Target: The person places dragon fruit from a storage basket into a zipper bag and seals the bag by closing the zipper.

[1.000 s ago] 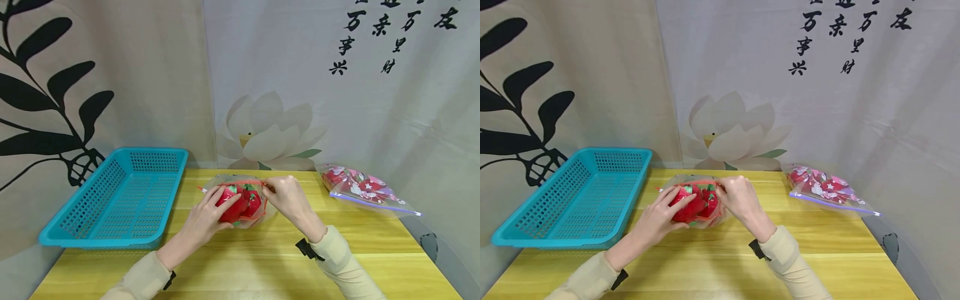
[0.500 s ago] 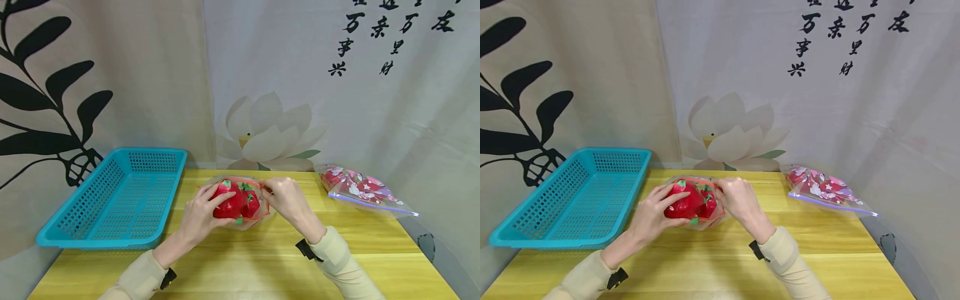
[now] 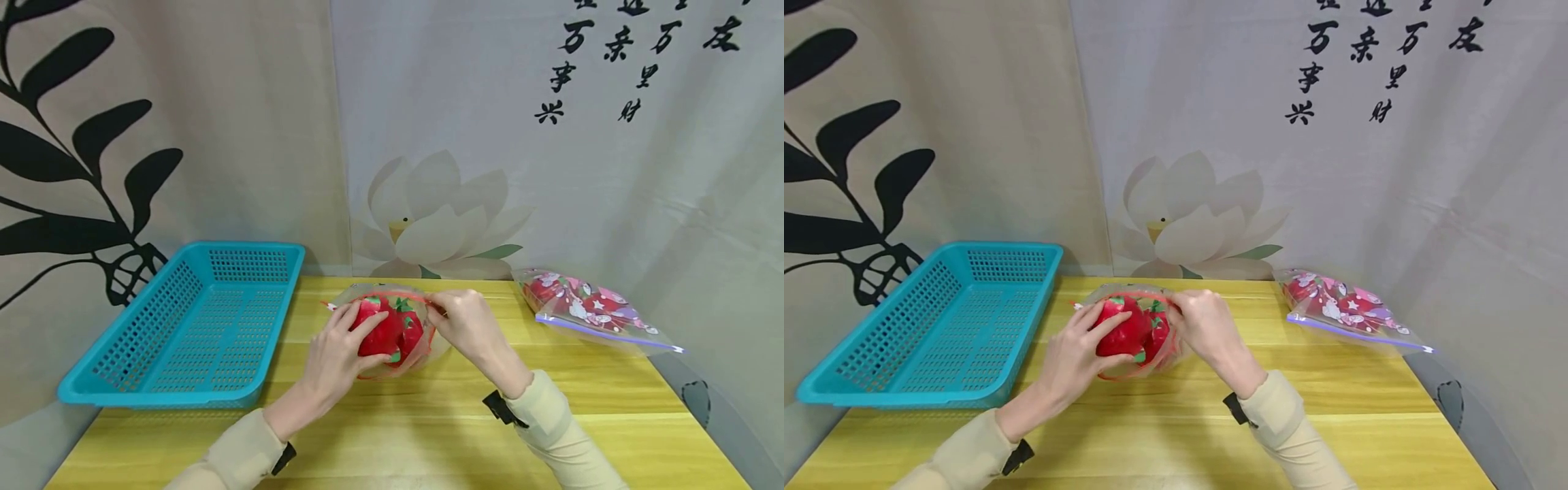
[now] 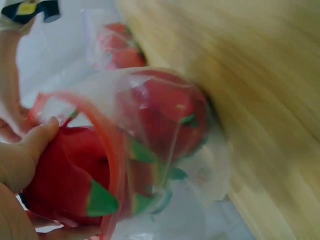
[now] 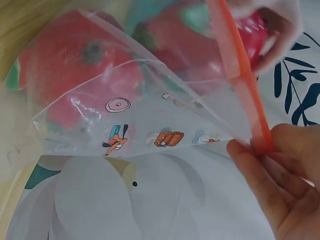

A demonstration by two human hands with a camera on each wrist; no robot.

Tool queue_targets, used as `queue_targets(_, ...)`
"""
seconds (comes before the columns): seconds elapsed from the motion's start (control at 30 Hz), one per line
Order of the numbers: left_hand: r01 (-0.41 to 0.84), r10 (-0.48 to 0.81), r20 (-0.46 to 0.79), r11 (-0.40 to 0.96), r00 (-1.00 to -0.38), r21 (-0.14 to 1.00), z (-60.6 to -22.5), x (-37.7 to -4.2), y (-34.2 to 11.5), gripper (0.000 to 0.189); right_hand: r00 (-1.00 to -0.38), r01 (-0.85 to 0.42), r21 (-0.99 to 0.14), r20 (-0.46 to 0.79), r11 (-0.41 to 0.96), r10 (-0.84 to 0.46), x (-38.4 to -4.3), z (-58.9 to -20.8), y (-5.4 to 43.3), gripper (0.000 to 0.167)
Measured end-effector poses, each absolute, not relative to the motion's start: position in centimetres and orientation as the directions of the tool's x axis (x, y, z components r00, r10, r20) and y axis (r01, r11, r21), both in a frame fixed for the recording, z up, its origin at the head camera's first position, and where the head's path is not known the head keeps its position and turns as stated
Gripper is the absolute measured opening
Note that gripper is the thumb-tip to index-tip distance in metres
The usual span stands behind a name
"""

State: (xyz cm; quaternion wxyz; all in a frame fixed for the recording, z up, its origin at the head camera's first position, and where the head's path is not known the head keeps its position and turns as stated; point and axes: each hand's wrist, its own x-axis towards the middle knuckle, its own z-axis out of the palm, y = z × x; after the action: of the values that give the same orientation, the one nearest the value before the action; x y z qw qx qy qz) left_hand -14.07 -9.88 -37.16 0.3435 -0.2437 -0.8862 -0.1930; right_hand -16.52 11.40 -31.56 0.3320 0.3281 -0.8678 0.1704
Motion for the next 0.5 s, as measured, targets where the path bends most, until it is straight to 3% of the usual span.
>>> queue_targets(0.23,0.569,0.397,0.685,0.822,-0.61,0.031,-38.3,-14.3,-10.2,0.065,-0.57,-0.682,-0.116,0.703,0.722,-0.425,-16.7,-31.2,11.6,0.006)
queue_targets(0.5,0.555,0.52,0.728,0.799,-0.446,-0.231,-38.8,-14.3,-10.0,0.07,-0.551,-0.686,-0.113,0.726,0.718,-0.412,-16.8,-31.3,11.2,0.006)
